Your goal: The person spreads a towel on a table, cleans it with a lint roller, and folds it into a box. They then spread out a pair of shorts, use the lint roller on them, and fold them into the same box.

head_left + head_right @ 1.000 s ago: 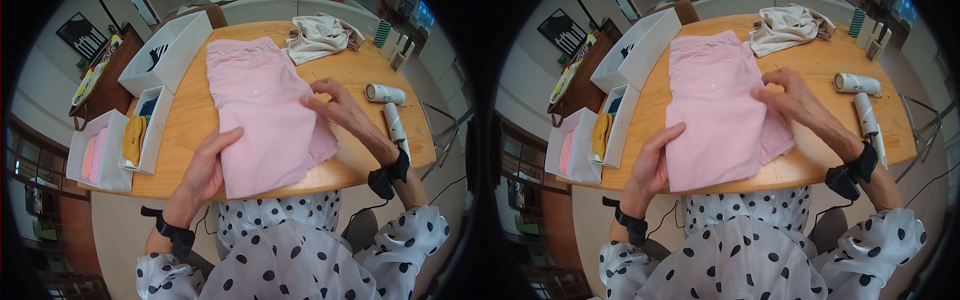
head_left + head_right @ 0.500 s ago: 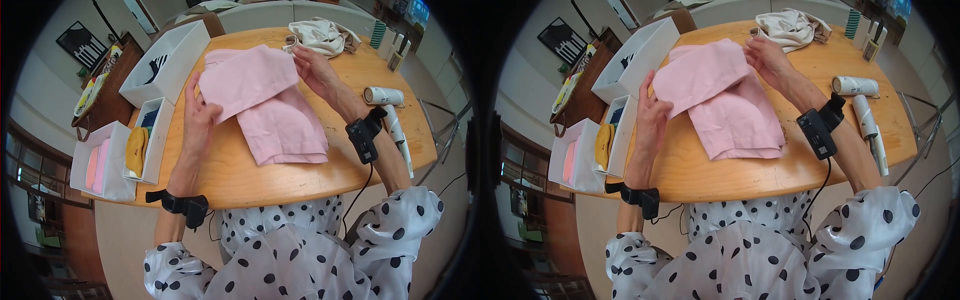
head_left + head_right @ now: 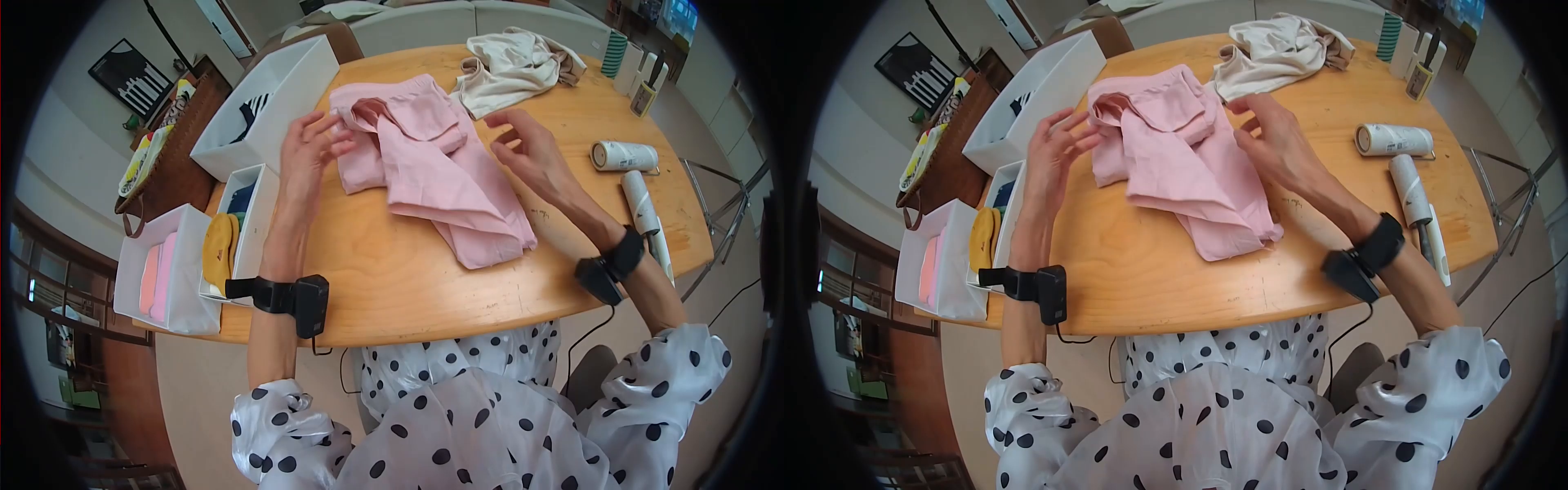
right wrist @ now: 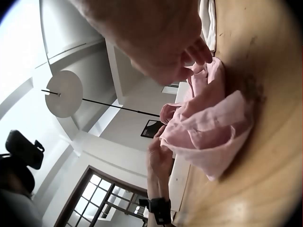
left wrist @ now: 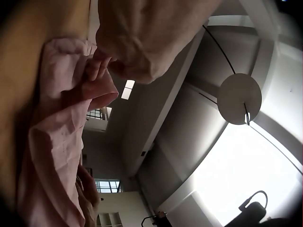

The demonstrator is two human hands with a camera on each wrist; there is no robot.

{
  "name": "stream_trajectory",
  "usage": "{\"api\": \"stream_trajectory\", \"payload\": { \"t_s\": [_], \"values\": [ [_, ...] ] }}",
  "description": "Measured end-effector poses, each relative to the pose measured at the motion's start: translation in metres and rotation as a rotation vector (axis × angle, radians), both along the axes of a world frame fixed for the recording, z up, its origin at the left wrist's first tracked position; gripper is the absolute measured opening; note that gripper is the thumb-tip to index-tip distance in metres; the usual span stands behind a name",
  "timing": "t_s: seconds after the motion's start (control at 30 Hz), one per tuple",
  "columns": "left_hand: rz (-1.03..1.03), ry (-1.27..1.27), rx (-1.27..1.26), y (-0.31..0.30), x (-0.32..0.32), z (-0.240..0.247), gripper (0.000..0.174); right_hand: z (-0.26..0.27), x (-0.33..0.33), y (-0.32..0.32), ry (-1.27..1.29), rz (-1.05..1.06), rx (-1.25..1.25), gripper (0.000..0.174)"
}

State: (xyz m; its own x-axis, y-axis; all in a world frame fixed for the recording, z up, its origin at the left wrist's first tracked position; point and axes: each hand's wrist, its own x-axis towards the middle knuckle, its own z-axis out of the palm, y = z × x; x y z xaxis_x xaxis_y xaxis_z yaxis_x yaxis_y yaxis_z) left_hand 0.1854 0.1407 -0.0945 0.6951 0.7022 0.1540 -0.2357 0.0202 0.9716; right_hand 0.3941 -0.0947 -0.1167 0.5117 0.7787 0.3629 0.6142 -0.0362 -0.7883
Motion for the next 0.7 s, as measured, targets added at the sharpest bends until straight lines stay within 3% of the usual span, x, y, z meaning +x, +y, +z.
{"api": "stream_trajectory", "payload": {
  "t_s": [0.03, 0.1, 0.13, 0.23, 0.3, 0.37, 0.43, 0.5, 0.53, 0.6, 0.63, 0.7],
  "values": [
    [0.032, 0.090, 0.187, 0.004, -0.007, -0.008, 0.046, -0.002, -0.008, -0.014, -0.151, 0.004, -0.025, 0.033],
    [0.096, 0.252, 0.579, 0.012, -0.016, -0.014, 0.052, -0.007, -0.021, -0.041, -0.160, 0.014, -0.065, 0.030],
    [0.094, 0.249, 0.582, 0.006, -0.015, -0.012, 0.052, -0.008, -0.026, -0.051, -0.170, 0.017, -0.100, 0.029],
    [0.053, 0.158, 1.427, -0.023, -0.005, -0.011, 0.045, -0.002, -0.047, -0.069, -0.003, -0.036, -0.264, 0.030],
    [-0.006, 0.185, 1.526, -0.033, 0.003, -0.008, 0.044, 0.004, -0.050, -0.069, 0.071, -0.076, -0.333, 0.031],
    [-0.123, 0.285, 1.714, -0.040, 0.009, -0.007, 0.043, 0.002, -0.050, -0.061, 0.356, -0.076, -0.441, 0.031],
    [-0.188, 0.274, 1.580, -0.030, 0.015, -0.013, 0.041, -0.006, -0.047, -0.058, 0.510, -0.071, -0.490, 0.032],
    [-0.289, 0.251, 1.308, -0.017, 0.020, -0.012, 0.037, -0.013, -0.040, -0.055, 0.665, 0.032, -0.379, 0.026],
    [-0.294, 0.246, 1.312, -0.014, 0.019, -0.009, 0.037, -0.015, -0.036, -0.056, 0.739, 0.083, -0.322, 0.023],
    [-0.360, 0.107, 1.061, -0.009, 0.005, 0.002, 0.030, -0.013, -0.033, -0.060, 0.724, 0.059, -0.210, 0.021],
    [-0.364, 0.114, 1.057, -0.009, -0.008, 0.013, 0.030, -0.011, -0.034, -0.062, 0.704, 0.045, -0.101, 0.019],
    [-0.370, 0.208, 0.789, -0.010, -0.039, 0.037, 0.028, -0.003, -0.039, -0.067, 0.688, 0.038, 0.005, 0.017]
  ]
}}
